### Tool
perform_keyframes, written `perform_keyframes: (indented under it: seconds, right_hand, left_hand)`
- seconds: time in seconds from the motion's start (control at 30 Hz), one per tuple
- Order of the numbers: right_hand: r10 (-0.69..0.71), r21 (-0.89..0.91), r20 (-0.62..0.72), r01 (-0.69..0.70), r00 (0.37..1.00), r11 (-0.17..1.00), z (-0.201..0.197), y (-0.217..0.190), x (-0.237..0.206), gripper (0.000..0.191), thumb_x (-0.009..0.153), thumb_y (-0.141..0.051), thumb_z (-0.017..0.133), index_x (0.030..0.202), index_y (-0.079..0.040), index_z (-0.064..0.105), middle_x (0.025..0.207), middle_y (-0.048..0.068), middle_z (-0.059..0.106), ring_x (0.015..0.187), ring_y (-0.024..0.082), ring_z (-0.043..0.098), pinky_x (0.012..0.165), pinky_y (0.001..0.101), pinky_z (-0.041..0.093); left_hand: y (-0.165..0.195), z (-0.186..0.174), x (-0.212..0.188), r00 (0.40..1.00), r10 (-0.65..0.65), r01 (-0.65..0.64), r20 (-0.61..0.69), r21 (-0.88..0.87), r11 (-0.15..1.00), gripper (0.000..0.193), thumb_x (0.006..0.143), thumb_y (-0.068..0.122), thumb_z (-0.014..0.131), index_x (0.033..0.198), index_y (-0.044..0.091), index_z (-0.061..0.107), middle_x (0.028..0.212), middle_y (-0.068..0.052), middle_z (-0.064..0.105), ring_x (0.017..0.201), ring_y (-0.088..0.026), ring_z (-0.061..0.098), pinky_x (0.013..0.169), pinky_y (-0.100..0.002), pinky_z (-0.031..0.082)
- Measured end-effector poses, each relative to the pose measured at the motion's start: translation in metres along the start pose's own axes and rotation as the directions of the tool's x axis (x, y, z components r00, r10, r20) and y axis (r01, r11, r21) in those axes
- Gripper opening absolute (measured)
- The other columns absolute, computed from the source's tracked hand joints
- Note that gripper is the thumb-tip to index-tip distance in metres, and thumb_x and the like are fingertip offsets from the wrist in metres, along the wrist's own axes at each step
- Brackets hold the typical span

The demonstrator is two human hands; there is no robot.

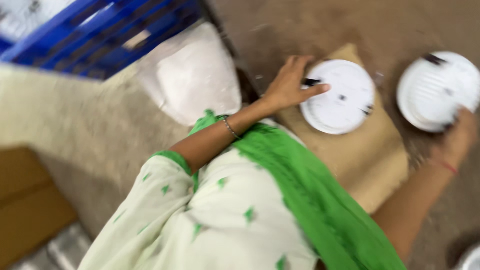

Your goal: The person wraps white round ceiling light fixture housings in clear plastic film at a work table, pressing the wrap around each unit, and places the wrapped fixtures into a blue plastic crate. They repeat this wrapping and stacking cycle for successive fixtures throughout the clip.

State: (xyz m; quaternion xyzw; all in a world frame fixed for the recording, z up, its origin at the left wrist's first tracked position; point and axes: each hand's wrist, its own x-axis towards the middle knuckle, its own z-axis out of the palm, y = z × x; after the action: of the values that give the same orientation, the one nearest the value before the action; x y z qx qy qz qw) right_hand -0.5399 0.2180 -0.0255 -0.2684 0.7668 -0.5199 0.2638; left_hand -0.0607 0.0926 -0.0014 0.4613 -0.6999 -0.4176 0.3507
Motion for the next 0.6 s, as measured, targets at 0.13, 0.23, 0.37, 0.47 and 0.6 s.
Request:
perform_keyframes:
  seconds: [0.13, 0.23, 0.37, 0.47, 0.6]
  right_hand:
    - [0.114, -0.160, -0.004, -0.114, 0.993, 0.981, -0.012, 0.013, -0.017, 0.027, 0.099, -0.022, 0.074, 0.118, -0.003, 0.070, 0.113, 0.002, 0.066, 0.104, 0.015, 0.058, 0.096, 0.0336, 0.049]
    - [0.149, -0.257, -0.043, -0.155, 0.988, 0.954, -0.022, 0.017, -0.034, 0.026, 0.100, -0.020, 0.074, 0.118, -0.003, 0.069, 0.114, 0.002, 0.066, 0.105, 0.015, 0.059, 0.096, 0.0333, 0.050]
    - [0.150, -0.354, -0.094, -0.174, 0.984, 0.919, -0.034, 0.009, -0.059, 0.024, 0.101, -0.017, 0.073, 0.119, -0.002, 0.068, 0.115, 0.003, 0.066, 0.105, 0.015, 0.059, 0.097, 0.0329, 0.050]
    - [0.133, -0.394, -0.127, -0.173, 0.983, 0.903, -0.039, -0.007, -0.085, 0.023, 0.103, -0.016, 0.072, 0.120, -0.001, 0.067, 0.116, 0.004, 0.066, 0.106, 0.015, 0.060, 0.098, 0.0326, 0.050]
    - [0.104, -0.434, -0.172, -0.170, 0.980, 0.885, -0.024, -0.039, -0.120, 0.022, 0.104, -0.013, 0.071, 0.121, -0.001, 0.067, 0.117, 0.005, 0.066, 0.107, 0.015, 0.060, 0.098, 0.0322, 0.051]
  left_hand:
    - [-0.051, -0.054, -0.029, 0.927, -0.145, 0.090, -0.345, -0.170, 0.981, 0.052, 0.094, 0.036, 0.078, 0.132, 0.007, 0.056, 0.124, -0.013, 0.058, 0.102, -0.024, 0.065, 0.088, -0.035, 0.058]
    - [-0.128, -0.118, -0.049, 0.760, -0.239, 0.151, -0.604, -0.193, 0.969, 0.038, 0.093, 0.016, 0.077, 0.122, 0.006, 0.056, 0.117, -0.010, 0.054, 0.092, -0.022, 0.062, 0.076, -0.031, 0.060]
    - [-0.213, -0.186, -0.091, 0.509, -0.533, 0.713, -0.676, -0.016, 0.701, 0.042, 0.081, 0.014, 0.079, 0.118, 0.012, 0.058, 0.125, -0.016, 0.047, 0.107, -0.037, 0.060, 0.092, -0.046, 0.054]
    - [-0.241, -0.199, -0.098, 0.485, -0.710, 0.855, -0.511, 0.104, 0.509, 0.044, 0.078, 0.016, 0.076, 0.118, 0.016, 0.058, 0.135, -0.015, 0.042, 0.118, -0.039, 0.053, 0.091, -0.049, 0.053]
    - [-0.259, -0.204, -0.066, 0.588, -0.707, 0.806, -0.393, 0.359, 0.471, 0.049, 0.076, 0.008, 0.073, 0.122, 0.021, 0.063, 0.156, -0.014, 0.029, 0.126, -0.040, 0.048, 0.091, -0.049, 0.054]
